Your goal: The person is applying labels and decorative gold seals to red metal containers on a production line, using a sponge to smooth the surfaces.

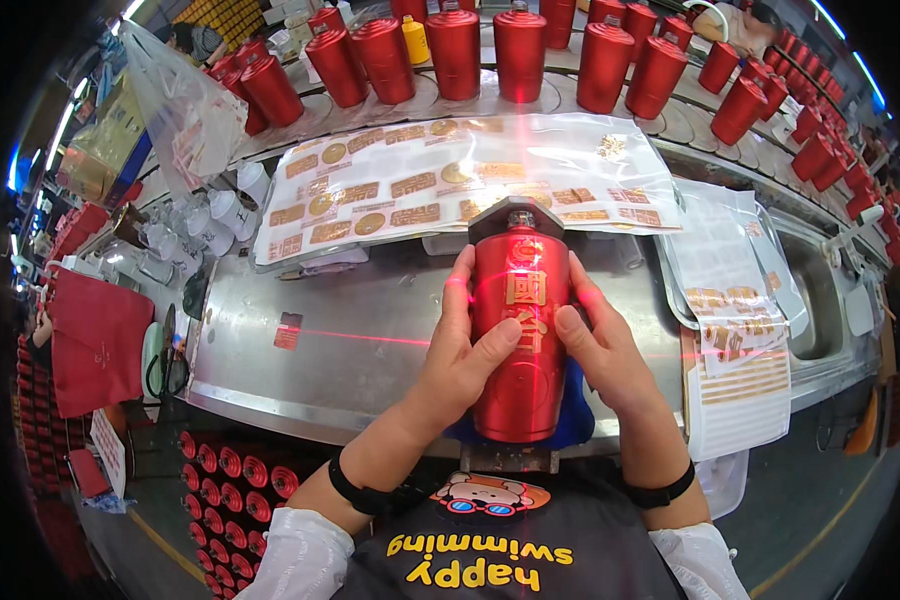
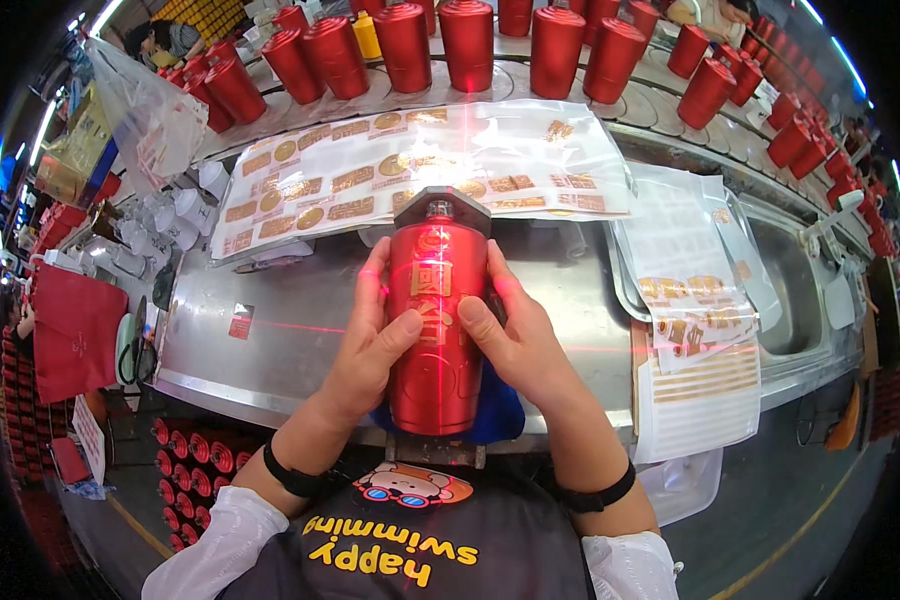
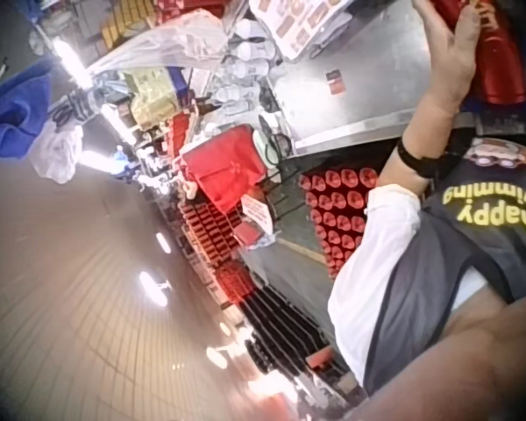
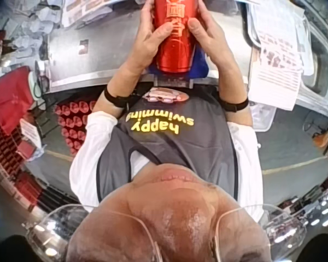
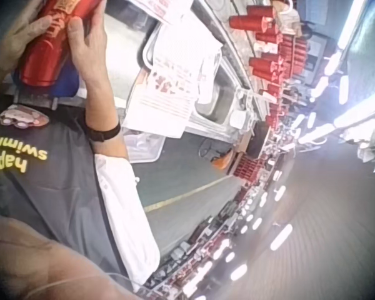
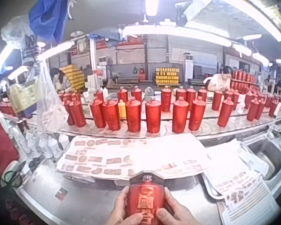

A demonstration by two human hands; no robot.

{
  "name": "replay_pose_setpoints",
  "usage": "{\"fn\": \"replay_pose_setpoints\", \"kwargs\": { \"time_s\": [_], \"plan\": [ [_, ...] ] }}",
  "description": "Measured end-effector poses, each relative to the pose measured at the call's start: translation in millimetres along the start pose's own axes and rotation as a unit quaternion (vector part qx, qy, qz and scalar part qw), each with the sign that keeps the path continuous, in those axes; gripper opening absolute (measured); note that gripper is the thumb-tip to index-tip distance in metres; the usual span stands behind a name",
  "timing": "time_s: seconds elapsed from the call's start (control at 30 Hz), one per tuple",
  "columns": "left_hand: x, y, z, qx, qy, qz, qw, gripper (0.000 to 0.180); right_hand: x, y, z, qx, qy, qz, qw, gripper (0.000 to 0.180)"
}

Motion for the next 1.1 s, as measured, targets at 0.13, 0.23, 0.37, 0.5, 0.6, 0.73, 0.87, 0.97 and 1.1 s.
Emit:
{"fn": "replay_pose_setpoints", "kwargs": {
  "time_s": [0.13,0.23,0.37,0.5,0.6,0.73,0.87,0.97,1.1],
  "plan": [
    [-2.7,0.4,-2.4,0.005,-0.004,0.003,1.000,0.084,2.9,2.0,-0.7,-0.004,0.003,-0.002,1.000,0.082],
    [-1.3,1.3,-2.3,0.009,-0.008,0.000,1.000,0.083,-1.7,3.2,4.1,-0.008,-0.049,-0.049,0.998,0.079],
    [-1.4,1.1,-2.8,0.012,-0.009,0.003,1.000,0.082,-4.6,3.5,1.1,-0.014,-0.064,-0.044,0.997,0.075],
    [-1.8,1.7,-4.5,0.009,-0.008,0.009,1.000,0.082,-7.2,2.4,2.0,-0.022,-0.043,-0.021,0.999,0.074],
    [-6.2,-0.7,-2.2,0.000,-0.018,-0.002,1.000,0.083,-12.5,-1.0,4.5,-0.028,-0.048,-0.016,0.998,0.074],
    [-5.1,-7.4,-1.4,-0.028,-0.082,0.012,0.996,0.088,-7.3,2.1,3.0,-0.048,0.011,0.011,0.999,0.072],
    [-6.2,-14.7,3.0,-0.040,-0.134,-0.032,0.990,0.085,-6.7,3.5,5.8,-0.049,-0.002,0.008,0.999,0.070],
    [-9.7,-20.1,-0.9,-0.051,-0.119,-0.028,0.991,0.081,0.1,5.6,5.0,-0.046,0.002,0.008,0.999,0.070],
    [-13.8,-27.8,-2.6,-0.055,-0.174,-0.032,0.983,0.076,-0.1,6.2,7.2,-0.047,0.025,0.015,0.998,0.070]
  ]
}}
Point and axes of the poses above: each hand's wrist, its own y-axis away from the middle knuckle, its own z-axis out of the back of the hand, x = y × z, the point moved 6 cm from there along -y, towards the middle knuckle, and after that the axes turned 4 degrees about -x, right-handed, at the moved point
